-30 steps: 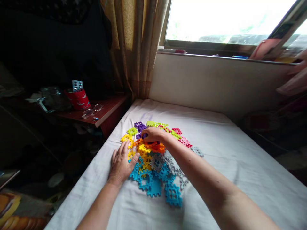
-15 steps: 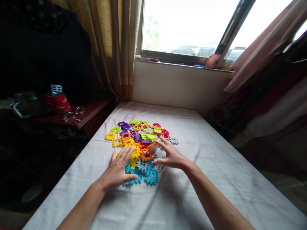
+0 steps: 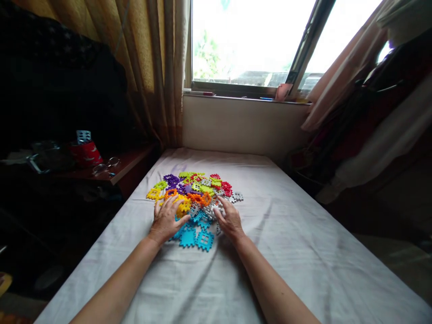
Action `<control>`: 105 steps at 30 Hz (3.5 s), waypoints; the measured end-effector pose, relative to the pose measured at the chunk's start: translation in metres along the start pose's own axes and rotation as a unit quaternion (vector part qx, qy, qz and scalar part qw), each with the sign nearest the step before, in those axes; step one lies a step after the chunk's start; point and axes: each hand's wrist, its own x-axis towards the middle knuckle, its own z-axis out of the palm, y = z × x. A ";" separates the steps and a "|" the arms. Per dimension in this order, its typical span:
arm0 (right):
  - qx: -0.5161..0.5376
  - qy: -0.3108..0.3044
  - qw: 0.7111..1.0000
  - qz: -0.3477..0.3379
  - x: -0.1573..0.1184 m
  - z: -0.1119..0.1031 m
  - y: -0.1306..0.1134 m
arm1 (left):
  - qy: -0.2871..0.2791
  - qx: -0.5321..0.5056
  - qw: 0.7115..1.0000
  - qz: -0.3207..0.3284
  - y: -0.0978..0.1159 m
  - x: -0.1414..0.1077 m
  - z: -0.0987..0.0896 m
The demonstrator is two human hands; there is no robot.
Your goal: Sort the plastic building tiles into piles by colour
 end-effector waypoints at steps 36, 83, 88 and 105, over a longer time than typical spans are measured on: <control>0.098 -0.138 0.985 0.025 0.073 -0.002 -0.054 | -0.136 -0.396 0.903 -0.097 -0.003 0.060 -0.002; -0.087 -0.101 0.987 0.086 0.008 -0.003 0.011 | -0.207 -0.018 0.974 0.089 -0.027 -0.057 -0.015; 0.003 -0.069 0.998 -0.014 0.024 0.006 -0.015 | -0.111 -0.011 0.990 0.089 -0.015 -0.020 0.001; -0.054 -0.106 0.968 0.220 0.189 0.023 0.043 | -0.186 -0.012 0.966 -0.177 -0.103 0.182 0.025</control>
